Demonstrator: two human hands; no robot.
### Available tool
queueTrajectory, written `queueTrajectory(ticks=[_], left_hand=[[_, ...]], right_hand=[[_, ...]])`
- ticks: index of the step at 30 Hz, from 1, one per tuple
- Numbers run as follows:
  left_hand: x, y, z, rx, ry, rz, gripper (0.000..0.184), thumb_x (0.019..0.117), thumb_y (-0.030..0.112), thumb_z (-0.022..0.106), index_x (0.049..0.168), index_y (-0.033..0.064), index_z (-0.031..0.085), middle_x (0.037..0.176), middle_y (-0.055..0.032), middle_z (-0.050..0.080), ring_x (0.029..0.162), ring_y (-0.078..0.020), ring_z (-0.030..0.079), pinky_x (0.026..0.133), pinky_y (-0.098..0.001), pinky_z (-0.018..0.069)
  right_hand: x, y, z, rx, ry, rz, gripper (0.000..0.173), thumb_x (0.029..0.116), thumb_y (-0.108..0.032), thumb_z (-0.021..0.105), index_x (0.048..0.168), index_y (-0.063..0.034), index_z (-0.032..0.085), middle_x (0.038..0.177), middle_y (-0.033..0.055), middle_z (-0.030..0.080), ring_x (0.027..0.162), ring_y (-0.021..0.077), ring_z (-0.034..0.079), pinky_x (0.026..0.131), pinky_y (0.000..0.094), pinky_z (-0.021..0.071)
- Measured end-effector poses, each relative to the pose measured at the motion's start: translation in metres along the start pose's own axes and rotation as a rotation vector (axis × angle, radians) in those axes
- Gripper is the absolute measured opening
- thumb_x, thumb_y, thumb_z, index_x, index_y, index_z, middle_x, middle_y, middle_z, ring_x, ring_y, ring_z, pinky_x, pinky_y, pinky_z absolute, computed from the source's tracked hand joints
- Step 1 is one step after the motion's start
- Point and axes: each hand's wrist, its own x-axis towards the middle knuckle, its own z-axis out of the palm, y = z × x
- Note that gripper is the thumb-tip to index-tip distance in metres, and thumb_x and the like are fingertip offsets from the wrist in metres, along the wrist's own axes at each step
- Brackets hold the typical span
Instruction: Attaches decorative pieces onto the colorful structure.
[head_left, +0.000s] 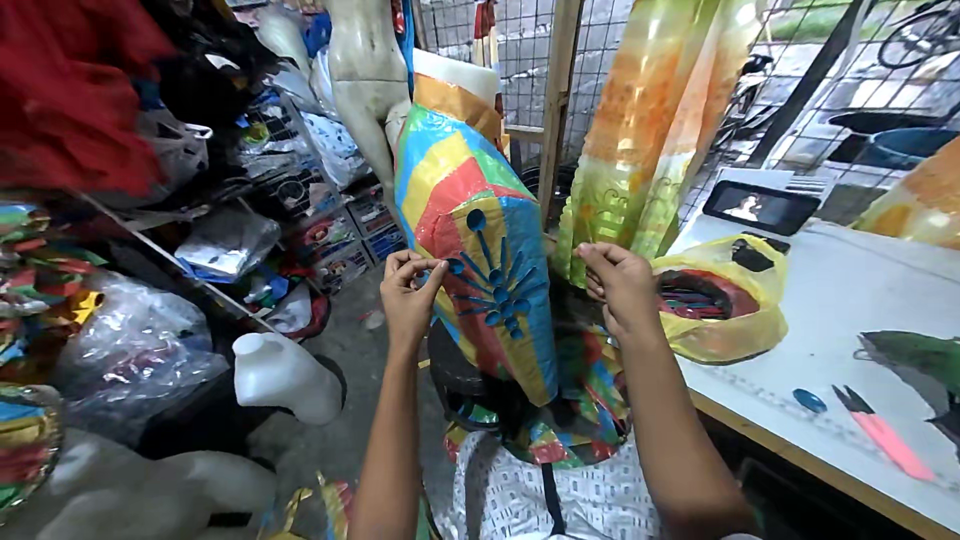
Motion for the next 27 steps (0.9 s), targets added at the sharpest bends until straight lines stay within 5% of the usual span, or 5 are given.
queueTrajectory(ticks=[8, 27], left_hand=[[0.015, 0.004, -0.013, 0.071, -0.095, 0.122, 0.005, 0.0877, 0.011, 0.078, 0.092, 0.0105, 0.075, 0.111, 0.0002, 0.060, 0.092, -0.0031, 0.055, 0.070, -0.0148, 0.0438], [0.014, 0.002, -0.010, 0.007, -0.047, 0.083, 0.005, 0.0879, 0.008, 0.077, 0.092, 0.0093, 0.075, 0.110, 0.0014, 0.060, 0.086, -0.0006, 0.055, 0.068, -0.0127, 0.0445]], right_hand=[[0.003, 0.006, -0.006, 0.001, -0.004, 0.000, 0.011, 0.1020, -0.017, 0.063, 0.099, -0.0101, 0.072, 0.069, -0.0081, 0.056, 0.046, -0.0024, 0.034, 0.043, 0.0128, 0.0293], [0.004, 0.007, -0.008, -0.029, 0.007, 0.026, 0.012, 0.1022, -0.018, 0.063, 0.100, -0.0099, 0.072, 0.069, -0.0071, 0.057, 0.046, -0.0016, 0.034, 0.043, 0.0138, 0.0284]])
